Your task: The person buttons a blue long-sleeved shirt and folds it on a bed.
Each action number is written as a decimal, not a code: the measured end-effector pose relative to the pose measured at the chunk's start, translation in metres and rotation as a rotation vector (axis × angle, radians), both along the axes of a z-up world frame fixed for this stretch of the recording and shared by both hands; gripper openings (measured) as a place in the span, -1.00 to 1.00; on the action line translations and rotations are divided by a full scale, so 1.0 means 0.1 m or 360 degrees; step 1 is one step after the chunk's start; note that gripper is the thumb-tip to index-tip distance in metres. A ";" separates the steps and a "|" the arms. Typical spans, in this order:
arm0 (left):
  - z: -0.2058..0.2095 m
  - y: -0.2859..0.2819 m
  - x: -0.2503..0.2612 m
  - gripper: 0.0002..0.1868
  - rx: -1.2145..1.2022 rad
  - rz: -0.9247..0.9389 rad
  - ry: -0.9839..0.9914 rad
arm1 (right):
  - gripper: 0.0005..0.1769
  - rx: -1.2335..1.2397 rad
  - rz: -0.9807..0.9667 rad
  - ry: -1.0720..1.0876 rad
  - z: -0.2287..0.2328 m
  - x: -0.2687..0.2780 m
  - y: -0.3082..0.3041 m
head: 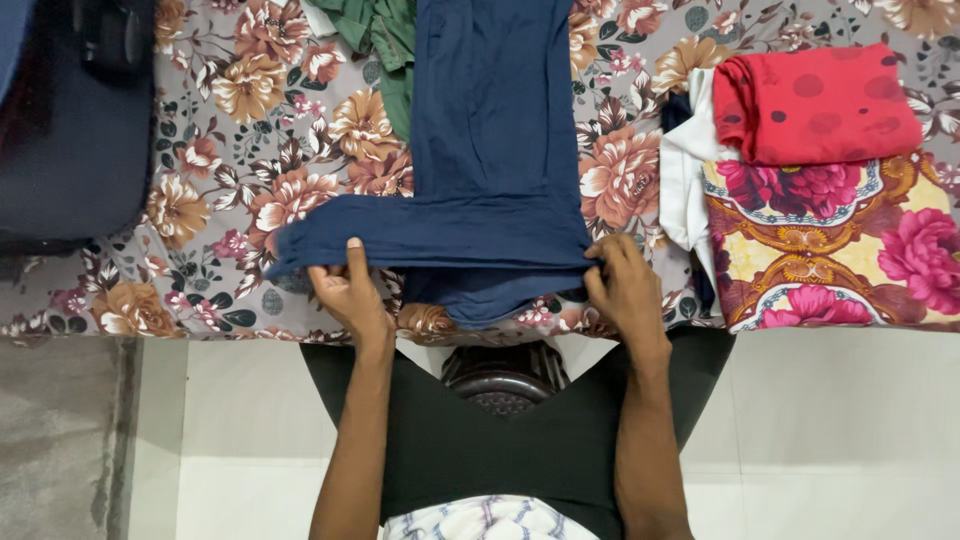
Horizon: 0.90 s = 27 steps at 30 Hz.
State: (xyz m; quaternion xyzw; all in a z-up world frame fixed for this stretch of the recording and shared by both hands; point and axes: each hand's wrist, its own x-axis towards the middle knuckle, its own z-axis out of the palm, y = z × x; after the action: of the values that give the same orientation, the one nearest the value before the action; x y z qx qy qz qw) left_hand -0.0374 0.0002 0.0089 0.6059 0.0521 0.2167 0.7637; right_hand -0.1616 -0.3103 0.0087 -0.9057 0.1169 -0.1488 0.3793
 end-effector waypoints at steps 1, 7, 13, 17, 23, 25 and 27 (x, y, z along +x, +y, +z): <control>-0.06 0.01 -0.01 -0.67 0.0068 0.0046 0.0010 | -0.76 -0.0024 0.0018 0.0045 -0.01 -0.01 -0.01; -0.44 0.19 0.02 -0.67 0.0426 0.0270 0.0176 | -0.75 0.0075 0.0027 0.0123 -0.12 -0.08 -0.10; -0.64 0.41 -0.01 -0.65 0.1043 0.0338 0.0182 | -0.73 0.0192 0.0058 0.0213 -0.22 -0.12 -0.18; -0.79 0.42 -0.05 -0.63 0.1439 0.0438 0.0236 | -0.65 0.0369 0.0245 0.0125 -0.25 -0.15 -0.30; -0.71 0.28 -0.11 -0.59 0.1447 0.0491 0.0157 | -0.65 0.0656 0.0079 0.0375 -0.31 -0.04 -0.47; -0.66 0.26 -0.11 -0.59 0.1431 0.0440 0.0111 | -0.61 0.0767 -0.0072 0.0387 -0.32 0.16 -0.51; -0.66 0.27 -0.12 -0.61 0.1468 0.0418 0.0103 | -0.63 0.0951 -0.0076 0.0349 -0.33 0.41 -0.53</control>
State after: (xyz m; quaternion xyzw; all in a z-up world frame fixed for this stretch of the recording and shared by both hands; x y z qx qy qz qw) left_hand -0.0496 0.0269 -0.0571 0.8762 0.0505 0.2929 0.3795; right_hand -0.1202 -0.3635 -0.0246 -0.7619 0.2167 -0.0183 0.6101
